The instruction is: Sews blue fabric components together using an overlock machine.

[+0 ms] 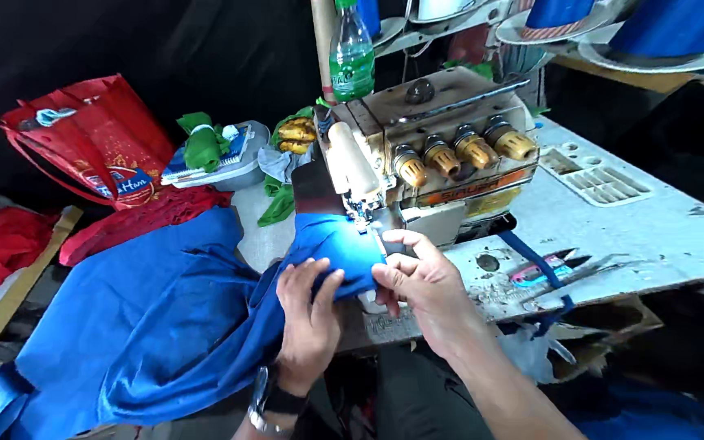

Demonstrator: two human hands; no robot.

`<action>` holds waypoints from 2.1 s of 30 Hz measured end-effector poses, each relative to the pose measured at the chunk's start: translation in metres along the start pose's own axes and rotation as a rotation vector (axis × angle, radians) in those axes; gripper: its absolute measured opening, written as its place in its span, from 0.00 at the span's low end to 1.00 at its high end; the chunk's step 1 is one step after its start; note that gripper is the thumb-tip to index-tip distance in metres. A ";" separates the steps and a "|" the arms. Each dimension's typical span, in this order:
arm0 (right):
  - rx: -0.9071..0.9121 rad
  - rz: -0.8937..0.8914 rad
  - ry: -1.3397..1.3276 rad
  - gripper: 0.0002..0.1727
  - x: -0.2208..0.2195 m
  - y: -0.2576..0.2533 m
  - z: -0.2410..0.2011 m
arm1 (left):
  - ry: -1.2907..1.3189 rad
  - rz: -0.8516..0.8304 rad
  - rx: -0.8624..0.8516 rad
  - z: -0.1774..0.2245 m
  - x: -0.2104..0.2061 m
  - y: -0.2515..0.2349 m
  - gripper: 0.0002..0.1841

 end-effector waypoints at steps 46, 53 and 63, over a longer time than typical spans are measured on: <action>0.480 0.130 0.558 0.18 0.004 0.003 0.044 | -0.023 -0.323 0.025 -0.003 0.001 -0.056 0.22; 0.449 0.114 0.588 0.18 0.004 -0.004 0.035 | -0.013 -0.330 0.023 -0.008 0.001 -0.060 0.23; 0.302 0.107 0.513 0.14 0.008 -0.019 0.017 | 0.031 -0.393 0.070 -0.020 0.001 -0.073 0.26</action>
Point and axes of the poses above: each hand's wrist, its own y-axis away from the middle knuckle, its own x-axis out of the back of the hand, z = x × y, the point moved 1 cm from there along -y, towards the middle knuckle, and after that the axes turned 5 degrees about y, right-handed, at the moved point
